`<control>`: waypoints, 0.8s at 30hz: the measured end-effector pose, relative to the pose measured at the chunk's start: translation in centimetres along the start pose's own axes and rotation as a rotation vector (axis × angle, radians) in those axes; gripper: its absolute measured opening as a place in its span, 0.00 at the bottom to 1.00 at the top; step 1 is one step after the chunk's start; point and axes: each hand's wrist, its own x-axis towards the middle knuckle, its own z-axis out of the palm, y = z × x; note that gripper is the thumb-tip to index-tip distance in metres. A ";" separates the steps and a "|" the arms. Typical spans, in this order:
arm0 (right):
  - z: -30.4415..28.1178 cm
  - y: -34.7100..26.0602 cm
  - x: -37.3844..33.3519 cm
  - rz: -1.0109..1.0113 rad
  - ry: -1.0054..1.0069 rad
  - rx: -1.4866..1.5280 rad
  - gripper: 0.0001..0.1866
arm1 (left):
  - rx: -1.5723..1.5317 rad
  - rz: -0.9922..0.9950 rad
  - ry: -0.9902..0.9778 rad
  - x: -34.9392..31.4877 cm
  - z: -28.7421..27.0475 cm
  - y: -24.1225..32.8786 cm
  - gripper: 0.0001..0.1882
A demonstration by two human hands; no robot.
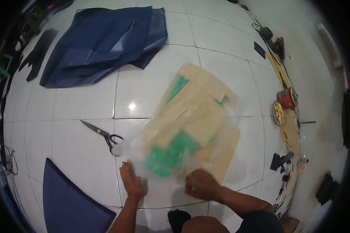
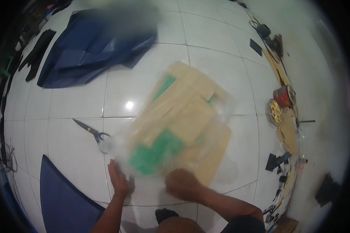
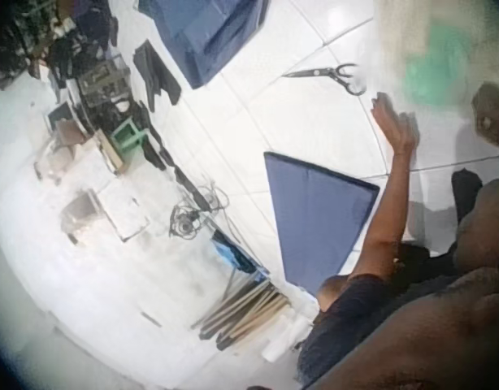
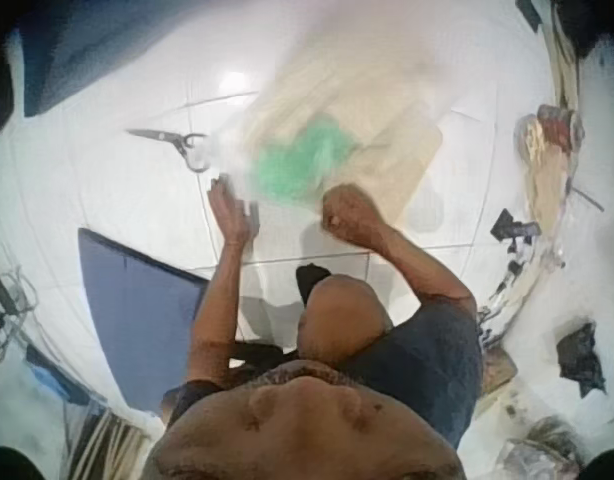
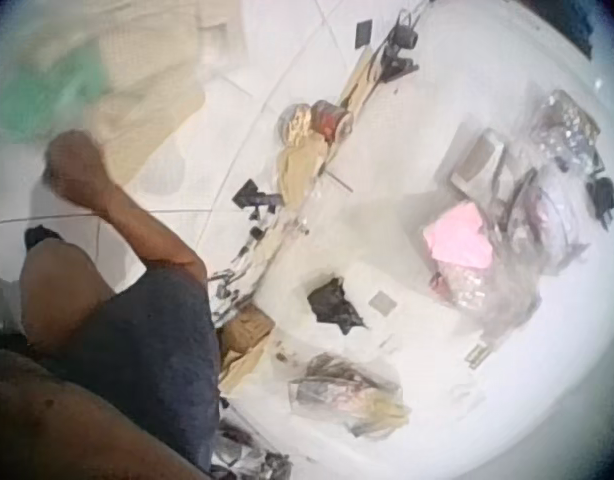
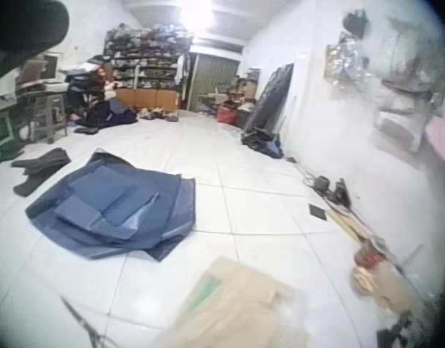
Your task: The person traces cardboard templates onto blue fabric with a marking tool, unpacks pattern pieces from a plastic bag, and positions another template on the fabric to trace its outline before handling the layers of fabric by hand.
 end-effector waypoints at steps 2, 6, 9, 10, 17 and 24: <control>-0.1 -3.0 -0.2 -0.118 -0.030 0.093 0.11 | 0.034 -0.129 0.055 -3.8 -0.2 -5.8 0.32; -4.2 -1.4 0.4 0.207 -0.196 -0.119 0.16 | -0.855 -0.380 -0.048 -0.7 -5.3 2.2 0.34; -5.8 7.6 3.9 0.434 0.436 -0.097 0.17 | -0.566 -0.605 -0.110 -2.7 -6.6 3.5 0.32; -6.2 11.6 4.7 0.471 0.542 -0.253 0.18 | -0.598 -0.618 -0.058 -3.2 -6.3 4.5 0.31; -6.2 19.4 9.2 0.718 0.392 -0.271 0.18 | -0.658 -0.773 0.100 -7.4 -7.1 2.9 0.24; -9.6 14.8 8.6 0.631 0.520 -0.044 0.16 | -0.749 -1.023 0.027 -7.9 -8.7 3.8 0.18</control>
